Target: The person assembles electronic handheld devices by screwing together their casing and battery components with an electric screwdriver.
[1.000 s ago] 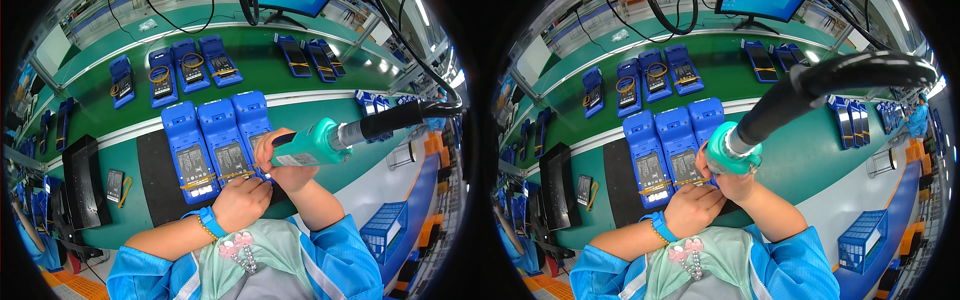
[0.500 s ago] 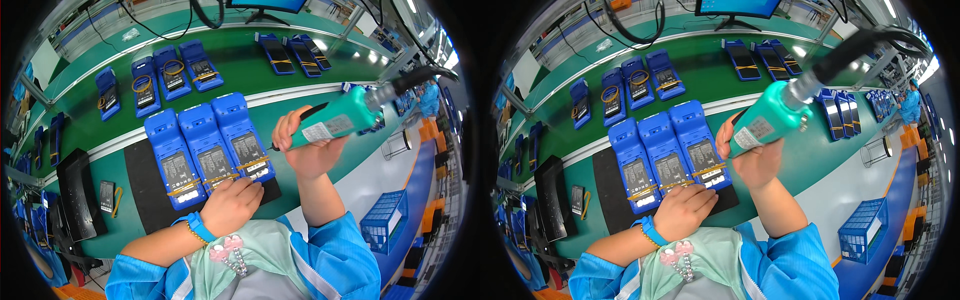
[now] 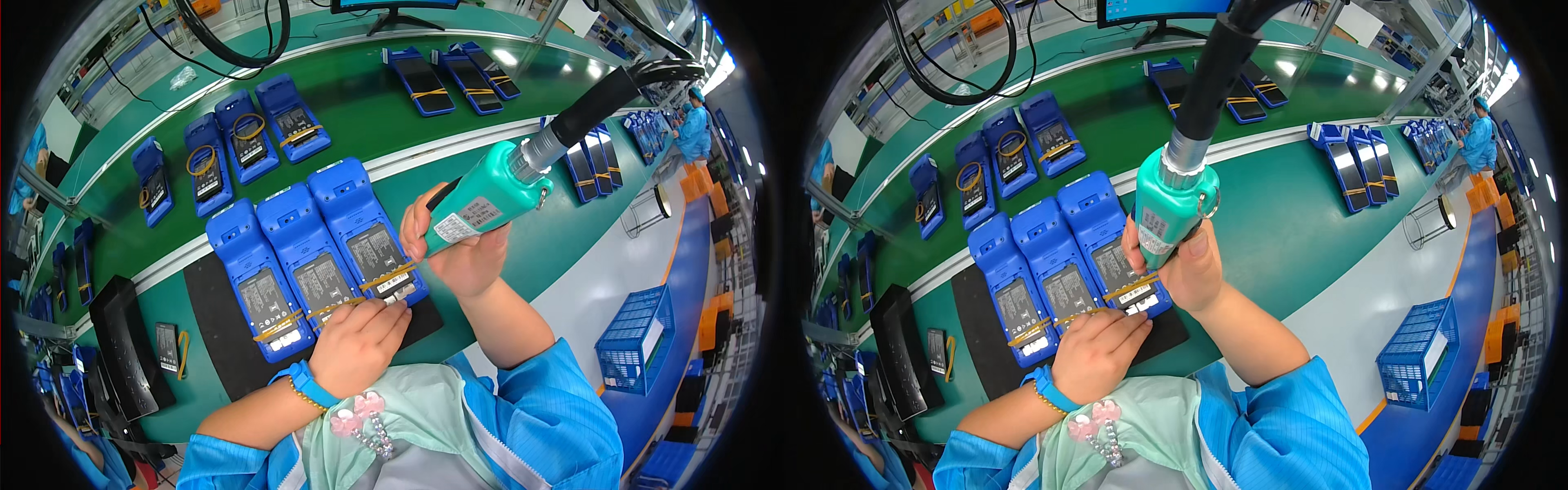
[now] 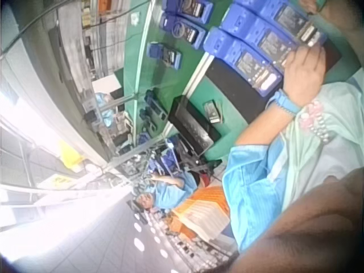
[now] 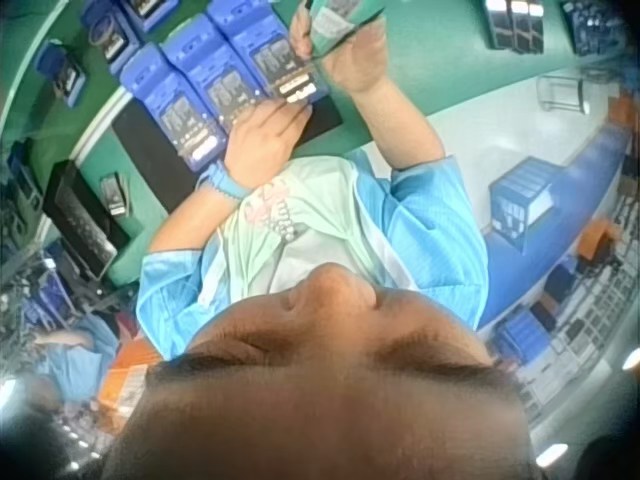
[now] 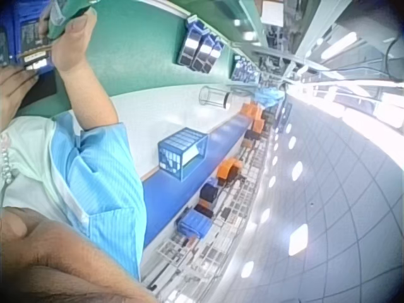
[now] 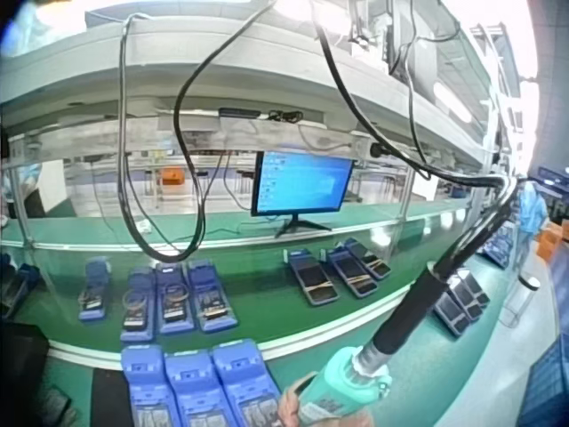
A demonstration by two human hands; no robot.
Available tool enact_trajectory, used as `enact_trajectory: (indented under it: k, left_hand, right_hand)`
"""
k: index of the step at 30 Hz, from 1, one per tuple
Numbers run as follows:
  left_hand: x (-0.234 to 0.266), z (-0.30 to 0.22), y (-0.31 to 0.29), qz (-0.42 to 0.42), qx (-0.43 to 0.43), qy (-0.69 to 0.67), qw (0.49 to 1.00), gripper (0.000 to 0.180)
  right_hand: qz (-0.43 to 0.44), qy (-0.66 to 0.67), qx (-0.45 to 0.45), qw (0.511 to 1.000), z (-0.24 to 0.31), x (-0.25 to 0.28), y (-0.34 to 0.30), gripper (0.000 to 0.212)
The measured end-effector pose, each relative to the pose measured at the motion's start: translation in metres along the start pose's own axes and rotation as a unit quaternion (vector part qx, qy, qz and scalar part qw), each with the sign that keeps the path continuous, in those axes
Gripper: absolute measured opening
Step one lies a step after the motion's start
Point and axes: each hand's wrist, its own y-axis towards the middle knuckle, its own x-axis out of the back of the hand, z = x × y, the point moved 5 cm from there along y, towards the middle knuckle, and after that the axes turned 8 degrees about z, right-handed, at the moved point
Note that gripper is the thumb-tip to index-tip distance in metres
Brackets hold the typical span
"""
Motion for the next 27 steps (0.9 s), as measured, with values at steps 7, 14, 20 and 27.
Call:
enact_trajectory:
  k: [7,14,20,27]
  left_hand:
    - [-0.0027,0.0013,-0.002,0.011,-0.016,0.016,1.0,0.038]
    - [-0.0023,0.0019,-0.0024,0.004,-0.014,0.015,1.0,0.037]
    - [-0.0023,0.0016,-0.0018,0.002,-0.014,0.015,1.0,0.037]
    - [0.0007,0.0017,-0.0006,-0.013,0.003,0.007,1.0,0.035]
  right_hand:
    - [0.008,-0.004,0.003,1.0,-0.0024,-0.0009,-0.0012,0.091]
    - [0.021,-0.023,-0.019,0.999,-0.0054,-0.0035,-0.0018,0.088]
    - [0.001,-0.02,-0.049,0.999,-0.0074,-0.0089,-0.0056,0.083]
    - [0.005,-0.013,-0.051,0.999,-0.0064,-0.0039,-0.0011,0.087]
